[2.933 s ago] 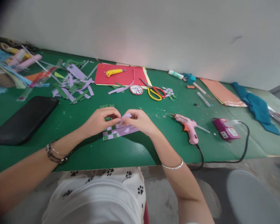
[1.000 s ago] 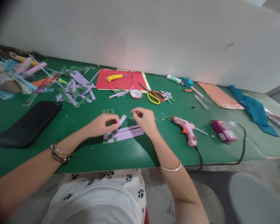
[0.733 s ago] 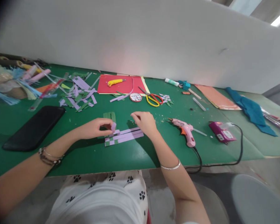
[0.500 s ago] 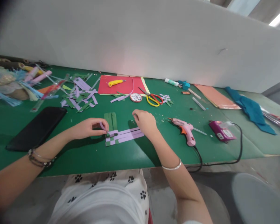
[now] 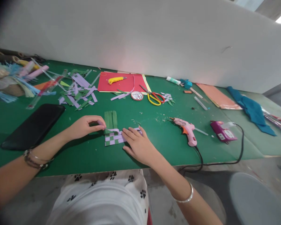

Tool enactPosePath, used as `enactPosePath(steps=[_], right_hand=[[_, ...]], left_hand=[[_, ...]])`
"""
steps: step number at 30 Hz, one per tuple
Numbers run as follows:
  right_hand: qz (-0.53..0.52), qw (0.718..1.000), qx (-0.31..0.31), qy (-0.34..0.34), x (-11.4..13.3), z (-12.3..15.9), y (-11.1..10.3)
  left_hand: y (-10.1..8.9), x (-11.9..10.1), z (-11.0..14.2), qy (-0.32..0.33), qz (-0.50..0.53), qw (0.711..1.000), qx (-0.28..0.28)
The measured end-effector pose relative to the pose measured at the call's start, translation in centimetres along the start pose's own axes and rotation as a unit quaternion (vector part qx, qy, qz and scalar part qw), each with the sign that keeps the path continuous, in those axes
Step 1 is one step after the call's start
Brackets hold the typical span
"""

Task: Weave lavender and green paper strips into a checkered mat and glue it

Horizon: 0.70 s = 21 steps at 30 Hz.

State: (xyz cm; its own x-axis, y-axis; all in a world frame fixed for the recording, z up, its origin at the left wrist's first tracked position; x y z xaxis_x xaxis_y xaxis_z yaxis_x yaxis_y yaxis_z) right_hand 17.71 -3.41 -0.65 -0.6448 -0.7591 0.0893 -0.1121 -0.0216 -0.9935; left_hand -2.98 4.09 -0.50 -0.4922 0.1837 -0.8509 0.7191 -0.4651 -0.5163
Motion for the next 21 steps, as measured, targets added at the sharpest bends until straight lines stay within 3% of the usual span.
enactPosePath(steps=[3, 6, 9, 11, 13, 14, 17, 21], right_hand=[[0.003, 1.000, -0.020, 0.001, 0.1, 0.1, 0.2], [-0.005, 0.995, -0.095, 0.025, -0.5, 0.9, -0.8], [0.002, 0.962, -0.229, 0.149, -2.3, 3.7, -2.9], [0.082, 0.907, -0.287, 0.296, -3.7, 6.6, -4.2], [0.180, 0.811, -0.267, 0.488, -5.2, 9.9, -4.7], [0.200, 0.777, -0.228, 0.552, -5.8, 11.1, -4.5], [0.147, 0.786, -0.108, 0.591, -7.6, 12.9, -3.0], [0.150, 0.785, -0.109, 0.591, -8.9, 12.5, -2.1]], left_hand=[[-0.2, 0.2, 0.0, -0.003, 0.028, 1.000, -0.002], [-0.3, 0.2, 0.1, -0.001, 0.045, 0.999, 0.002], [-0.5, 0.2, 0.1, -0.001, 0.056, 0.998, -0.021], [-0.6, 0.2, 0.1, -0.008, 0.057, 0.998, -0.037], [-0.8, 0.2, 0.1, -0.016, 0.055, 0.998, -0.041], [-0.9, 0.3, 0.1, -0.020, 0.054, 0.998, -0.037], [-1.1, 0.5, 0.2, -0.027, 0.050, 0.998, -0.014], [-1.5, 0.9, 0.4, -0.030, 0.038, 0.999, -0.010]])
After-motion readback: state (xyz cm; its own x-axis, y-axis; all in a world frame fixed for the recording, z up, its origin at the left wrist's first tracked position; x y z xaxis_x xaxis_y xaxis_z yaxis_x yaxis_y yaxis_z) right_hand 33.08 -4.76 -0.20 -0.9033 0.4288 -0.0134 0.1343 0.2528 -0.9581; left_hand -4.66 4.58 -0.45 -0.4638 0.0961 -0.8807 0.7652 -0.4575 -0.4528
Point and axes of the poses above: each hand's wrist, its own z-axis away from the middle knuckle, its own y-axis out of the palm, x = y × z, the point moved 2 cm from there along -z, towards the middle knuckle, and after that the axes turned 12 degrees about -y, right-handed, at the moved point
